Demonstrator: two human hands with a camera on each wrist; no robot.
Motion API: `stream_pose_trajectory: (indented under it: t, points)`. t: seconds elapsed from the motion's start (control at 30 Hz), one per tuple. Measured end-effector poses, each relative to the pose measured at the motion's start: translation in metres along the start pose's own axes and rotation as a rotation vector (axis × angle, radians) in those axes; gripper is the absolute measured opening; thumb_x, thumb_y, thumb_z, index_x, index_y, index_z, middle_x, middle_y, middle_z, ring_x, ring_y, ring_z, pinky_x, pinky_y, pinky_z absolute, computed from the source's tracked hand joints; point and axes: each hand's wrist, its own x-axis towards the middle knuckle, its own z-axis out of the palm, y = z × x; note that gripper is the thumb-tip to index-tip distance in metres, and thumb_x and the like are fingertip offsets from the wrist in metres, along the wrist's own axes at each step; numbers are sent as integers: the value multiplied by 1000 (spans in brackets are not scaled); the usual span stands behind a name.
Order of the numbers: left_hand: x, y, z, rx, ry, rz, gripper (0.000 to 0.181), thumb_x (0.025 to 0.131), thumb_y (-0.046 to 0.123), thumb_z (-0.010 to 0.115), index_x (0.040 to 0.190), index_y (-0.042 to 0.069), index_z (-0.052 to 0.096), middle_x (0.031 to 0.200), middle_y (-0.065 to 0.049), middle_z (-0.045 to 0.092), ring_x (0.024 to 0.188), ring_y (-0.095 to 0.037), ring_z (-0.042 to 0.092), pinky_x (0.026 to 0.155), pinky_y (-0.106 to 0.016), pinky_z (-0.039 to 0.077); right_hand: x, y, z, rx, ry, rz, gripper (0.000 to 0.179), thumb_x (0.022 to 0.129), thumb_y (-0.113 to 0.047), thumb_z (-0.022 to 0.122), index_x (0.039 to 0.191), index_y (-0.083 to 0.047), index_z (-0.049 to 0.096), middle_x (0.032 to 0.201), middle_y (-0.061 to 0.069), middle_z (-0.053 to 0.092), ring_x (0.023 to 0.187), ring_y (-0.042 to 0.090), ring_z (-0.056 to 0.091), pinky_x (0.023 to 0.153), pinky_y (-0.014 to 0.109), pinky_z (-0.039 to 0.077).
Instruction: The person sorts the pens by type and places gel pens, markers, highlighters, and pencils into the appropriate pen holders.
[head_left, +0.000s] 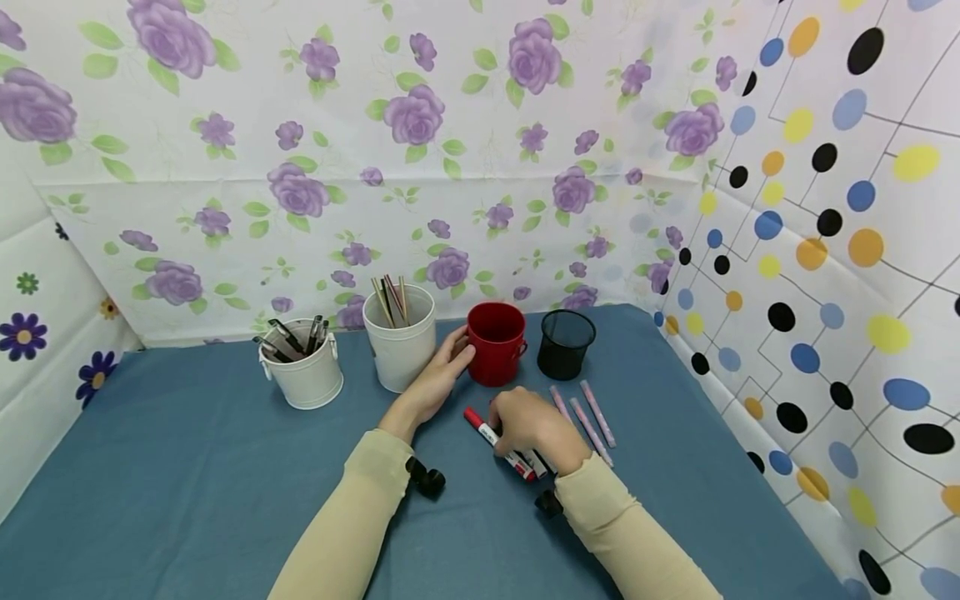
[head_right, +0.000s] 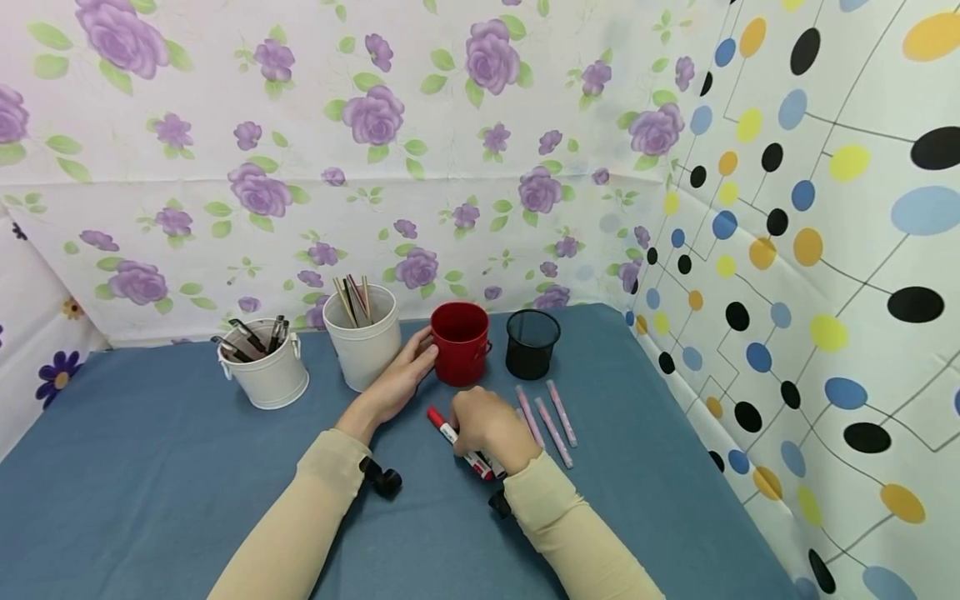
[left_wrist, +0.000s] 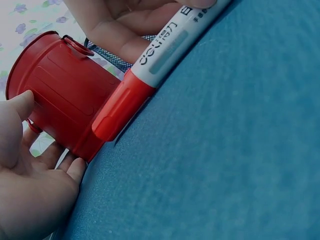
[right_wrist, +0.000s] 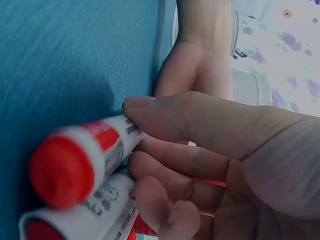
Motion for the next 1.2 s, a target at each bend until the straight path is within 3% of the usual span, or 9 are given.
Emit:
stream_pose_trajectory:
  t: [0.2, 0.3, 0.43, 0.53, 0.73, 0.87, 1.07, 1.2]
  points:
    - [-1, 0, -1, 9, 4, 0, 63, 116, 35, 46, 171, 21, 18, 174, -8, 22, 163, -26, 17, 134, -50, 17, -3, -4, 1, -13, 1, -12, 20, 82, -11, 93, 98, -11, 80, 87, -1, 67, 76, 15, 62, 73, 35, 62]
    - [-1, 0, -1, 9, 7, -4, 63, 116, 35, 46, 171, 21, 18, 174, -8, 23, 162, -25, 18, 134, -49, 18, -3, -1, -1, -1, -19, -70, 16, 83, -8, 91, 93, -12, 79, 81, -1, 65, 72, 13, 60, 66, 32, 58]
    - [-1, 0, 0, -1, 12, -7, 62, 116, 34, 47, 170, 21, 19, 173, -8, 24, 162, -24, 19, 134, -48, 19, -3, 12, -10, 90, -74, -196, 15, 87, -4, 84, 95, -13, 75, 75, -1, 64, 65, 13, 59, 59, 28, 53]
    - [0, -1, 0, -7, 9, -4, 61, 116, 32, 47, 170, 20, 19, 173, -9, 24, 162, -25, 19, 134, -48, 19, -4, 27, -22, 183, -106, -268, 17, 89, -2, 78, 101, -13, 73, 78, -1, 67, 65, 13, 61, 61, 28, 55]
    - [0, 0, 0, 2, 10, -4, 61, 117, 32, 46, 170, 19, 19, 174, -9, 24, 162, -26, 19, 134, -49, 17, -7, 59, -43, 335, -113, -331, 21, 93, -3, 69, 112, -11, 72, 86, 2, 71, 67, 16, 63, 64, 30, 57]
    - [0, 0, 0, 2, 7, -4, 61, 117, 31, 45, 170, 19, 19, 173, -10, 24, 162, -26, 19, 134, -49, 17, -11, 75, -54, 443, -77, -335, 20, 96, -6, 71, 116, -8, 71, 94, 6, 72, 77, 22, 69, 73, 38, 63]
    - [1, 0, -1, -3, 6, -10, 61, 117, 32, 45, 170, 19, 18, 174, -9, 23, 162, -26, 18, 134, -50, 17, -15, 98, -64, 622, 34, -268, 20, 100, -11, 76, 117, -7, 67, 103, 13, 70, 92, 37, 73, 86, 58, 64]
    - [1, 0, 2, -7, 14, -14, 61, 117, 31, 46, 170, 20, 19, 174, -9, 23, 162, -26, 19, 134, -50, 17, -16, 109, -68, 664, 162, -225, 24, 100, -13, 76, 120, -6, 65, 107, 14, 70, 95, 33, 73, 90, 56, 64]
